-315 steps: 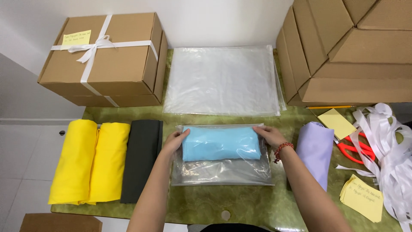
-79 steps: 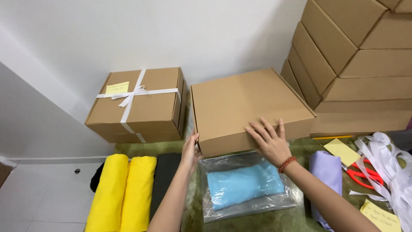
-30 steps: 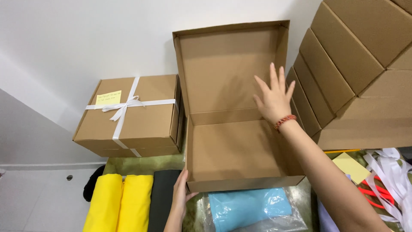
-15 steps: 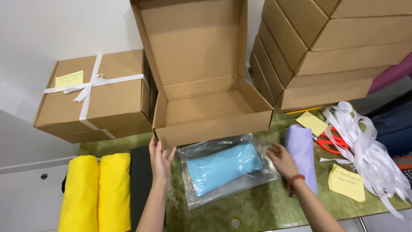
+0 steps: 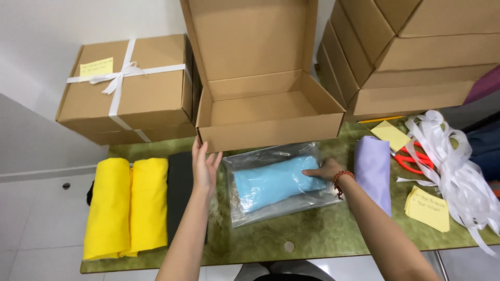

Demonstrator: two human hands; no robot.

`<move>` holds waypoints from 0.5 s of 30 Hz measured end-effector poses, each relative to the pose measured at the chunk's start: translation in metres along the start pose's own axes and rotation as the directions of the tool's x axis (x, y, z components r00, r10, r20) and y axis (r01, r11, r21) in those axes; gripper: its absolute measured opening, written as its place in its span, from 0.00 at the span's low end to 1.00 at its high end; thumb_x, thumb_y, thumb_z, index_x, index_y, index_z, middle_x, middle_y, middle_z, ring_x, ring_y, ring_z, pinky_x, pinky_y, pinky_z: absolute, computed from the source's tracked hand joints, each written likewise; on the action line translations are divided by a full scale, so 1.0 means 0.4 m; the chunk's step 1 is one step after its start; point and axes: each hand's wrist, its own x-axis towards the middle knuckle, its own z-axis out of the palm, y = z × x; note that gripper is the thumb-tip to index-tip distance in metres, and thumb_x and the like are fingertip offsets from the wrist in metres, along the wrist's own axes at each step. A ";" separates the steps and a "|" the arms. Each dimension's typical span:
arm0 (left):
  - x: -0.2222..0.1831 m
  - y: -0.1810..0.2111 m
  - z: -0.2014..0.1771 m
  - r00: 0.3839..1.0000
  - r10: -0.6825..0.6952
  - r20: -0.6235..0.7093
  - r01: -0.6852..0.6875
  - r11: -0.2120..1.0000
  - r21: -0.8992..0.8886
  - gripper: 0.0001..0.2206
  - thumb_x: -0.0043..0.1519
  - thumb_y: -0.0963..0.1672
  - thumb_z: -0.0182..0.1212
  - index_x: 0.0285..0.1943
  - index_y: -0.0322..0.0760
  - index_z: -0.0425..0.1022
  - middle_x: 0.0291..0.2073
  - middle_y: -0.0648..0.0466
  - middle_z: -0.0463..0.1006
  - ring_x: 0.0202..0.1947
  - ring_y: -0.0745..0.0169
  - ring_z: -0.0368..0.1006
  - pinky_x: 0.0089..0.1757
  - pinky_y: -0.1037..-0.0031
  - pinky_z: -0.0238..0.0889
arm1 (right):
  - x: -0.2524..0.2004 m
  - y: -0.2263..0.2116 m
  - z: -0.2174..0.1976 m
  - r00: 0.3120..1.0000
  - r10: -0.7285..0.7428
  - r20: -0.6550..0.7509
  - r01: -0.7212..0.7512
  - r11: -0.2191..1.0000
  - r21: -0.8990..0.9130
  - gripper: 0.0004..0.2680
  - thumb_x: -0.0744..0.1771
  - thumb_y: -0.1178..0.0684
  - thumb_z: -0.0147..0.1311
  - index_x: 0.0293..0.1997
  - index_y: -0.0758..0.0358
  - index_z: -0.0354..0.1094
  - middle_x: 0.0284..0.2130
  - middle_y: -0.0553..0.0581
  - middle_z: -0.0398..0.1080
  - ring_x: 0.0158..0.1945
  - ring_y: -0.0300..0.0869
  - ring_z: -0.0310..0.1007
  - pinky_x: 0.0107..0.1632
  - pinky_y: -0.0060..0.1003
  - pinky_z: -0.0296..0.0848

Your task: The person places a yellow sticky note on a cardboard box, then wraps a folded light blue cloth in a clear plastic bag. They place the wrapped cloth into a cardboard box, close the lid, and tie the box with a white ribbon.

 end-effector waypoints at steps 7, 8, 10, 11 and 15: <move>0.006 -0.030 -0.024 1.000 -0.010 -0.018 0.011 1.000 0.029 0.36 0.73 0.52 0.54 0.86 0.46 0.39 0.83 0.40 0.39 0.78 0.32 0.51 0.72 0.50 0.50 | -0.116 -0.039 0.011 0.992 -0.017 0.128 0.029 0.995 -0.092 0.36 0.55 0.31 0.77 0.62 0.70 0.76 0.57 0.70 0.78 0.66 0.57 0.74 0.64 0.48 0.75; 0.005 -0.031 -0.026 1.000 -0.017 -0.019 0.018 1.000 0.025 0.35 0.73 0.52 0.54 0.86 0.47 0.40 0.83 0.41 0.40 0.78 0.33 0.52 0.72 0.50 0.51 | -0.134 -0.047 0.011 0.992 -0.010 0.122 0.019 0.998 -0.068 0.37 0.55 0.29 0.77 0.62 0.69 0.76 0.57 0.69 0.78 0.65 0.57 0.75 0.64 0.48 0.75; -0.001 -0.030 -0.029 0.999 -0.025 -0.022 0.026 0.999 0.024 0.35 0.73 0.52 0.55 0.86 0.48 0.42 0.83 0.41 0.41 0.78 0.34 0.53 0.72 0.51 0.51 | -0.159 -0.051 0.009 0.993 -0.003 0.120 0.008 0.999 -0.043 0.37 0.54 0.28 0.76 0.62 0.68 0.76 0.57 0.68 0.79 0.65 0.56 0.75 0.64 0.48 0.75; -0.005 -0.028 -0.030 0.999 -0.030 -0.021 0.031 0.999 0.027 0.36 0.73 0.52 0.55 0.86 0.47 0.41 0.82 0.40 0.40 0.78 0.34 0.53 0.72 0.50 0.51 | -0.166 -0.047 0.008 0.996 -0.022 0.084 0.025 0.999 -0.025 0.37 0.54 0.28 0.77 0.60 0.67 0.77 0.54 0.67 0.80 0.64 0.56 0.76 0.63 0.48 0.76; -0.017 -0.016 -0.019 0.998 -0.064 -0.030 0.065 0.997 0.031 0.36 0.72 0.52 0.55 0.87 0.47 0.40 0.83 0.40 0.39 0.79 0.35 0.48 0.72 0.49 0.50 | -0.200 -0.024 0.039 0.991 -0.122 0.045 0.099 0.931 0.350 0.29 0.56 0.47 0.81 0.59 0.66 0.76 0.52 0.69 0.80 0.59 0.59 0.78 0.57 0.53 0.80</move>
